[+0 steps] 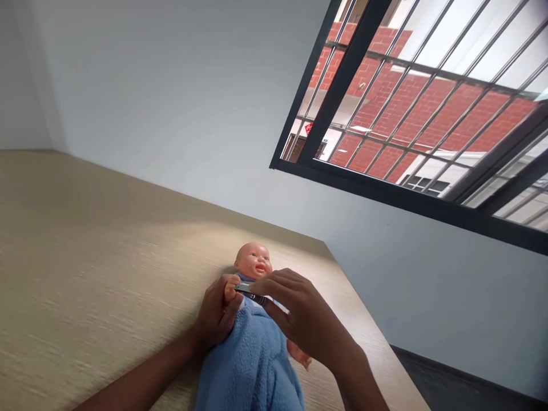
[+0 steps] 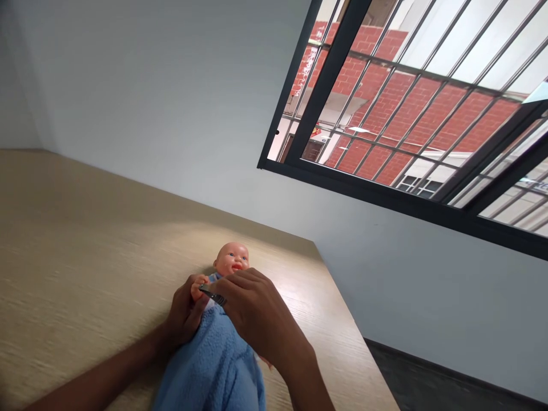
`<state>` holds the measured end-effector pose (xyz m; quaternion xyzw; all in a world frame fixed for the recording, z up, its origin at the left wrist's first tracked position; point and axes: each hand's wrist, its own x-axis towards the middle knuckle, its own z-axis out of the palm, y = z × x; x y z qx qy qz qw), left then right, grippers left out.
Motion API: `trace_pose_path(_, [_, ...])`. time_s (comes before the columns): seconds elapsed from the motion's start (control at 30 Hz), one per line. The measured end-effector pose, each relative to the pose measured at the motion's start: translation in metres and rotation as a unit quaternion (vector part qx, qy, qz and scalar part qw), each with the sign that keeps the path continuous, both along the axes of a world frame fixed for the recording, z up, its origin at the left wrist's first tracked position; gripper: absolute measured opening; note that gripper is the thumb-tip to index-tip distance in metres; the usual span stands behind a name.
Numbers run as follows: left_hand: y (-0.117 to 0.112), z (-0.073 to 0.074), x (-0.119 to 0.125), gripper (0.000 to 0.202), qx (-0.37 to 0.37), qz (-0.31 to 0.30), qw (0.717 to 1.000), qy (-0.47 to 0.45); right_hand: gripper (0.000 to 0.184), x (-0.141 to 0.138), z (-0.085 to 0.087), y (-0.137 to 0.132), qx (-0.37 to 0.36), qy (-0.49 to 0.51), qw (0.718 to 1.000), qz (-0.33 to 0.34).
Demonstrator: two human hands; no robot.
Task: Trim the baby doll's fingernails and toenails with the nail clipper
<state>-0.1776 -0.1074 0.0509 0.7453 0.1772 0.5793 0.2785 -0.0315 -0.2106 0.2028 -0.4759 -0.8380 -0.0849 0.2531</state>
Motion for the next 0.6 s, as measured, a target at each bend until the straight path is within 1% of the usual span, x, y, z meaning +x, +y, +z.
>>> trace_pose_path(0.07, [0.0, -0.0001, -0.0005, 0.016, -0.006, -0.005, 1.0, 0.005, 0.018, 0.0025, 0.002, -0.0017, -0.01, 0.015, 1.0, -0.004])
trace_pose_path(0.2, [0.0008, -0.0023, -0.0002, 0.015, 0.001, -0.019, 1.0, -0.006, 0.033, 0.0057, 0.0035, -0.0048, -0.068, 0.018, 0.997, -0.015])
trace_pose_path(0.27, [0.0014, -0.0031, 0.0001, 0.015, 0.004, -0.028, 1.0, -0.012, 0.036, 0.0054, 0.002, -0.0045, -0.083, 0.012, 0.996, -0.009])
trace_pose_path(0.37, [0.0019, -0.0029, 0.0003, 0.015, 0.005, -0.032, 0.999, -0.015, 0.036, 0.0038, -0.0003, -0.0028, -0.068, 0.009, 0.998, 0.0])
trace_pose_path(0.47, [0.002, -0.0027, 0.0004, 0.013, 0.01, -0.032, 0.999, -0.015, 0.032, 0.0029, -0.0008, -0.0015, -0.049, 0.007, 0.999, -0.007])
trace_pose_path(0.6, [0.0017, -0.0029, 0.0004, 0.012, 0.01, -0.031, 0.999, -0.019, 0.032, 0.0022, -0.0008, -0.0005, -0.046, 0.015, 0.999, 0.003])
